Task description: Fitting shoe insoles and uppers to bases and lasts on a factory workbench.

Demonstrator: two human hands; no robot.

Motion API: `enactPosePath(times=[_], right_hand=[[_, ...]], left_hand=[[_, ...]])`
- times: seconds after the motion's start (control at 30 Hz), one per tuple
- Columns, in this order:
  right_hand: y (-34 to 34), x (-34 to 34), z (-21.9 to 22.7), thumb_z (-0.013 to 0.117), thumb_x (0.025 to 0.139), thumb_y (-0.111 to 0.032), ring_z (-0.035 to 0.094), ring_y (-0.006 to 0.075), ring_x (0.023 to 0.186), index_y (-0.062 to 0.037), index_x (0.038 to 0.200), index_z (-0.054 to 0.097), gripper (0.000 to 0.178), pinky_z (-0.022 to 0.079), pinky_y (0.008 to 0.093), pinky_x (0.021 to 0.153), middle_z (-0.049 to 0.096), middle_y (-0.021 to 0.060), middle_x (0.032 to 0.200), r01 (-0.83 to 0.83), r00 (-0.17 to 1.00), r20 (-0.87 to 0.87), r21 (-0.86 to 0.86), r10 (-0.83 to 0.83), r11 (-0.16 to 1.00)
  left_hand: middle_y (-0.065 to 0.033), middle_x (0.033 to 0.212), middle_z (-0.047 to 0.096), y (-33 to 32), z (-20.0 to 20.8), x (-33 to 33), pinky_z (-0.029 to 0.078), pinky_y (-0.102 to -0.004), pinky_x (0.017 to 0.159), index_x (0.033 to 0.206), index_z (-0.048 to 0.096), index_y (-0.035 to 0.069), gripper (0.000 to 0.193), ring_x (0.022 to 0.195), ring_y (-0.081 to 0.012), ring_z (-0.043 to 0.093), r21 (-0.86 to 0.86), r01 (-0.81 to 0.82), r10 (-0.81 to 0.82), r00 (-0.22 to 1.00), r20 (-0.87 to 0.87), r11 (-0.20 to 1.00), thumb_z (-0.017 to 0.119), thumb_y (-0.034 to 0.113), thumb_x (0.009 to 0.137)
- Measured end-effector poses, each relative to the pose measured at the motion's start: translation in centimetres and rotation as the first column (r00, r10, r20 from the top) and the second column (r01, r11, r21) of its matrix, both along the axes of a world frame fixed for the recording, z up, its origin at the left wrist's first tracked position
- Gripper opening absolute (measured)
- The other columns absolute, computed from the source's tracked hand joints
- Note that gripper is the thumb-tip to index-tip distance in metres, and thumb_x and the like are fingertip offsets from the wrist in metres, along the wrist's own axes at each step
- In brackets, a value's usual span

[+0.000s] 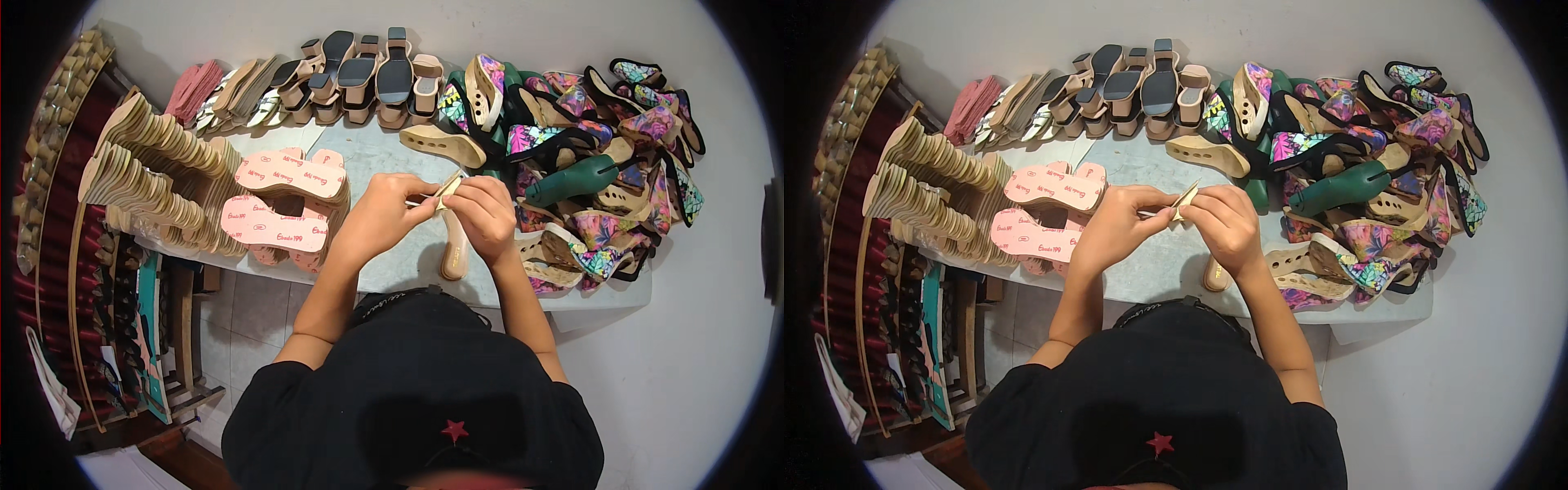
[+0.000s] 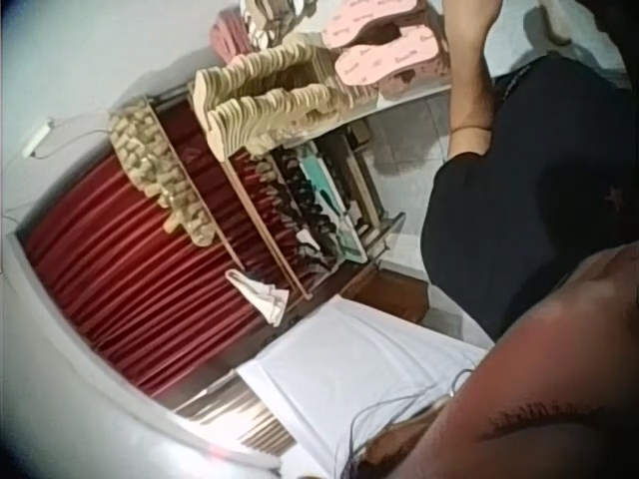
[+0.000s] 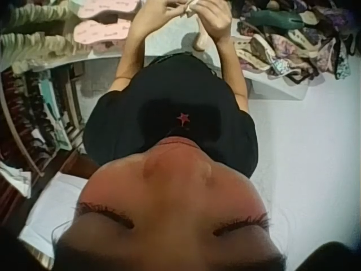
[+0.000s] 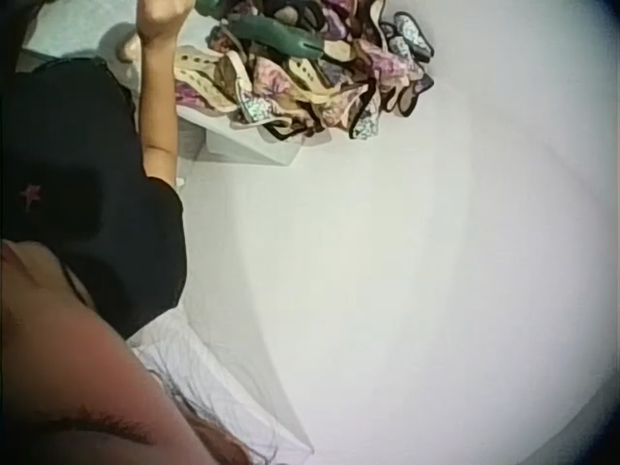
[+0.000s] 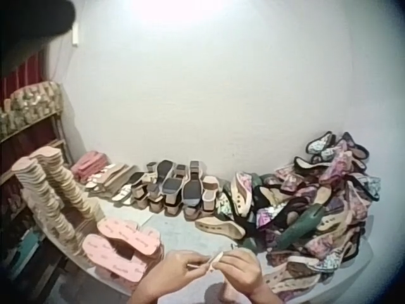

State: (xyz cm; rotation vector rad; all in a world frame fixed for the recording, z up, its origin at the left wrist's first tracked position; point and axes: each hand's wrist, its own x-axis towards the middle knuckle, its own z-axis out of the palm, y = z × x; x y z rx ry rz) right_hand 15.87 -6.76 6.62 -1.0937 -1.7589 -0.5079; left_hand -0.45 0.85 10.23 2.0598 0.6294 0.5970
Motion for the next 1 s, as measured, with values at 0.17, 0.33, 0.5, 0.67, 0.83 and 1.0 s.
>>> enactPosePath(times=[0.17,0.33,0.5,0.67,0.83,1.0], right_hand=[[0.1,0.1,-0.6,0.063,0.061,-0.006,0.059,0.0221,0.076,-0.0047,0.077,0.063,0.017,0.046,0.0335,0.065,0.061,0.0047,0.077,-0.006,0.999,0.032,0.013,0.005,1.0],[0.2,-0.1,-1.2,0.063,0.06,-0.006,0.059,0.023,0.076,-0.0039,0.078,0.062,0.018,0.046,0.0338,0.064,0.061,0.0058,0.078,-0.019,1.0,0.023,-0.008,0.019,1.0],[0.1,-0.1,-1.6,0.063,0.061,-0.007,0.059,0.0238,0.076,-0.0034,0.078,0.061,0.018,0.046,0.0342,0.063,0.061,0.0068,0.078,-0.012,1.0,0.021,0.004,0.012,1.0],[0.0,-0.1,-1.4,0.063,0.061,-0.008,0.06,0.0241,0.076,-0.0034,0.078,0.061,0.018,0.047,0.0348,0.064,0.06,0.0071,0.078,-0.01,1.0,0.007,0.023,0.01,1.0],[-0.2,0.1,-0.7,0.067,0.062,-0.002,0.06,0.0251,0.076,-0.0029,0.077,0.063,0.016,0.047,0.0351,0.068,0.061,0.0083,0.077,-0.014,1.0,0.001,-0.016,0.014,1.0],[0.0,0.1,-1.1,0.067,0.062,-0.002,0.06,0.025,0.076,-0.0027,0.078,0.063,0.016,0.047,0.0349,0.067,0.061,0.0081,0.077,-0.026,1.0,0.012,-0.019,0.026,0.999]], left_hand=[[-0.0172,0.086,0.065,0.2,0.4,0.1,0.052,-0.0306,0.065,0.097,0.064,-0.003,0.022,0.073,-0.0225,0.064,0.092,0.035,-0.027,0.996,-0.09,0.995,0.058,0.009,0.08],[-0.0194,0.079,0.064,-0.2,0.2,0.3,0.05,-0.0325,0.064,0.094,0.065,-0.004,0.023,0.069,-0.0246,0.063,0.143,0.025,-0.006,0.991,-0.132,0.989,0.057,0.011,0.079],[-0.0194,0.07,0.063,-0.3,0.6,0.3,0.047,-0.0305,0.061,0.092,0.065,-0.004,0.023,0.063,-0.0236,0.062,0.064,-0.013,0.024,0.985,-0.17,0.998,0.057,0.012,0.077],[-0.0173,0.075,0.066,-0.1,0.1,0.3,0.049,-0.0285,0.063,0.094,0.065,-0.005,0.024,0.065,-0.0172,0.063,-0.006,-0.018,0.017,0.995,-0.1,1.0,0.057,0.011,0.078],[-0.015,0.08,0.068,0.4,-0.5,0.0,0.05,-0.0268,0.064,0.097,0.064,-0.004,0.025,0.069,-0.0136,0.063,-0.102,0.014,-0.011,1.0,0.025,0.995,0.058,0.012,0.079],[-0.0164,0.074,0.066,0.4,0.6,0.2,0.047,-0.0271,0.057,0.095,0.066,-0.002,0.023,0.06,-0.012,0.059,-0.003,0.03,-0.03,0.987,-0.159,1.0,0.059,0.011,0.078]])
